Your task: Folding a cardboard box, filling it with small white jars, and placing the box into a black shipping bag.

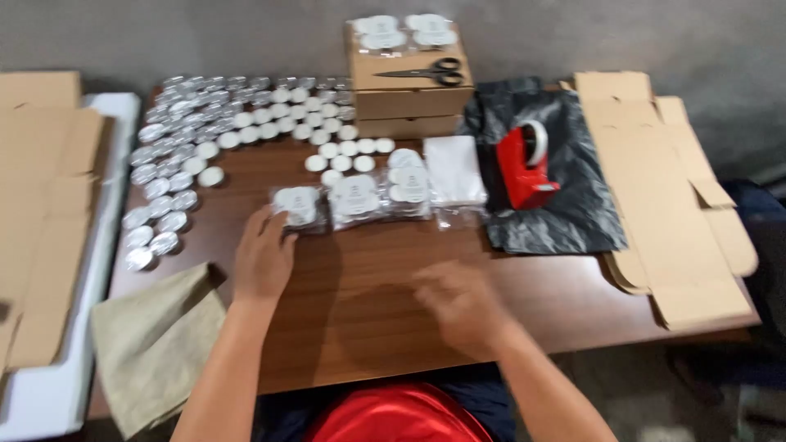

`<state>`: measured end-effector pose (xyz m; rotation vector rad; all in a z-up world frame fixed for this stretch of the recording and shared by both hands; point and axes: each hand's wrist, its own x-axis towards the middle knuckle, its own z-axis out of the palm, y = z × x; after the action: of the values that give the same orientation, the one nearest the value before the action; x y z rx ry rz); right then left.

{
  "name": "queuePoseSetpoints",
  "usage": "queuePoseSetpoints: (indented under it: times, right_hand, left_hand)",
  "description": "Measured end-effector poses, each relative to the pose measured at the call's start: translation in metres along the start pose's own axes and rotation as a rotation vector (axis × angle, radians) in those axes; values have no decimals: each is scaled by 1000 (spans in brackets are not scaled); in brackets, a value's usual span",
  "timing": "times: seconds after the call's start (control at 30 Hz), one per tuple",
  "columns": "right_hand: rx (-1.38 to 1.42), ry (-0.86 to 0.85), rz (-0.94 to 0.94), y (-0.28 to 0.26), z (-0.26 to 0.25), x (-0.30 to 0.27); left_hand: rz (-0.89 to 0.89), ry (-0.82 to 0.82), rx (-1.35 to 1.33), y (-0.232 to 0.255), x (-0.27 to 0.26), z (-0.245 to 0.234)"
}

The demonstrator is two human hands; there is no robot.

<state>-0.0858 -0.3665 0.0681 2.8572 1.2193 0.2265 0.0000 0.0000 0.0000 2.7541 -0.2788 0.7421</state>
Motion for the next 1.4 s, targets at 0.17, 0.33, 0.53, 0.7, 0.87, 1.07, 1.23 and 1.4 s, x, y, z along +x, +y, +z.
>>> queuePoseSetpoints:
  times: [0.17, 0.33, 0.53, 0.7, 0.87, 1.07, 1.23, 1.4]
  right_hand:
    - [-24, 421, 1160, 178, 58, -180]
    - [277, -247, 1768, 196, -46, -219]
    - [383, -125, 2327, 195, -36, -278]
    - [336, 17, 2224, 213, -3, -326]
    - [294, 226, 2211, 203, -5, -322]
    - [484, 887, 2201, 221, 21, -343]
    - [830, 1124, 2105, 225, 17, -339]
    - [619, 1646, 1497, 258, 22, -371]
  left_hand:
    - [140, 111, 13, 50, -18, -52]
    - [166, -35, -230, 77, -54, -53]
    - [200, -43, -180, 88, -75, -38]
    - [156, -68, -185, 89, -78, -38]
    - [176, -62, -165, 91, -78, -40]
    - [175, -60, -161, 89, -80, -39]
    - [180, -41, -173, 88, -80, -38]
    - [148, -75, -172, 87, -84, -37]
